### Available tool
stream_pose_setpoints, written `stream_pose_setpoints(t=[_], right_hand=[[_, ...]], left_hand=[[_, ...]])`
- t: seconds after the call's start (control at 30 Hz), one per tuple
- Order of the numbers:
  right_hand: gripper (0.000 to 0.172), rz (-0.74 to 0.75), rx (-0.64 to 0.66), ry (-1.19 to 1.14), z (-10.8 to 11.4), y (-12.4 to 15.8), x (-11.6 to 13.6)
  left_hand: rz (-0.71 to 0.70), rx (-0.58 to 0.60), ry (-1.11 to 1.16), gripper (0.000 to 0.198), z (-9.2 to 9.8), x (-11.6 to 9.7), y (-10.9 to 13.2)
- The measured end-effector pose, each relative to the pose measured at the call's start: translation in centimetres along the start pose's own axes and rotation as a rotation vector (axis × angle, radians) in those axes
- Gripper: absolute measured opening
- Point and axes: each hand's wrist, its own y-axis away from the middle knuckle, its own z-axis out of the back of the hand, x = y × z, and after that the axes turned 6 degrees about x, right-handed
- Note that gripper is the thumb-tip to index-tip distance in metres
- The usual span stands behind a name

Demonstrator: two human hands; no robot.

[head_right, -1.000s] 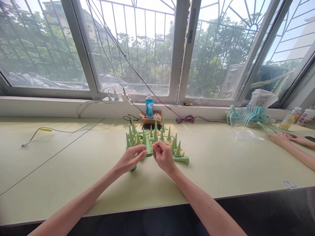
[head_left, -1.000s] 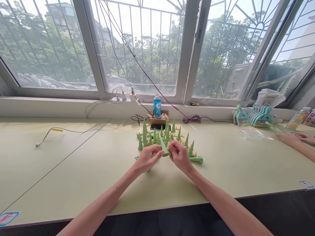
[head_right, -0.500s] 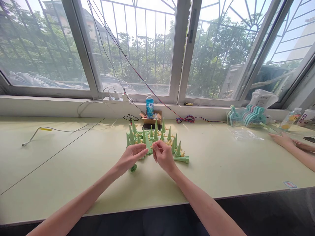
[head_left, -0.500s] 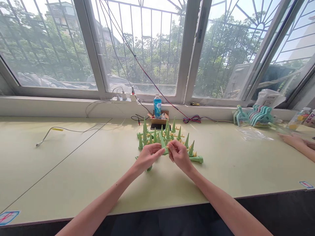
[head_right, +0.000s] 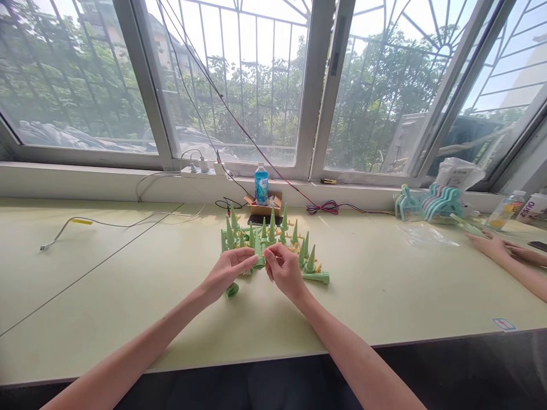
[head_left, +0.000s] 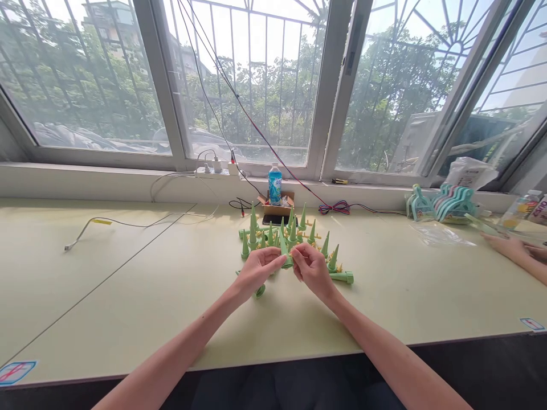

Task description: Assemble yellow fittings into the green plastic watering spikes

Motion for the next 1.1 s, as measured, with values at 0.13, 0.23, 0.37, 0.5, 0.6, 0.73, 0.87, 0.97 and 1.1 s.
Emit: stream_pose_setpoints(t=[0.13, 0.23, 0.37, 0.5, 0.6, 0.73, 0.87, 0.97, 1.1], right_hand=[[0.028, 0.003, -0.002, 0.025, -0.02, 0.01, 0.04], [0.027, 0.005, 0.002, 0.04, -0.03, 0.06, 0.09], [0.025, 0.003, 0.015, 0.053, -0.04, 0.14, 0.21], [0.025, -0.005, 0.023, 0.065, -0.05, 0.23, 0.26], [0.026, -0.004, 0.019, 0.075, -0.04, 0.26, 0.19], [0.027, -0.001, 0.019, 0.089, -0.04, 0.31, 0.12], [0.028, 0.005, 0.021, 0.093, -0.06, 0.34, 0.19], [0.028, 0.005, 0.023, 0.093, -0.07, 0.33, 0.18], [0.03, -0.01, 0.022, 0.099, -0.09, 0.29, 0.06]], left_hand=[[-0.01, 0.008, -0.015, 0.035, 0.02, 0.0, -0.02], [-0.009, 0.01, -0.018, 0.034, 0.07, 0.04, -0.06], [0.01, 0.013, -0.018, 0.034, 0.17, 0.23, -0.16], [0.003, 0.023, -0.019, 0.032, 0.23, 0.26, -0.17], [-0.002, 0.024, -0.027, 0.033, 0.21, 0.12, -0.13], [-0.006, 0.019, -0.039, 0.036, 0.15, -0.01, -0.1], [-0.003, 0.024, -0.043, 0.037, 0.16, 0.05, -0.12], [-0.004, 0.027, -0.045, 0.035, 0.19, 0.12, -0.14], [-0.015, 0.021, -0.051, 0.036, 0.23, 0.11, -0.13]])
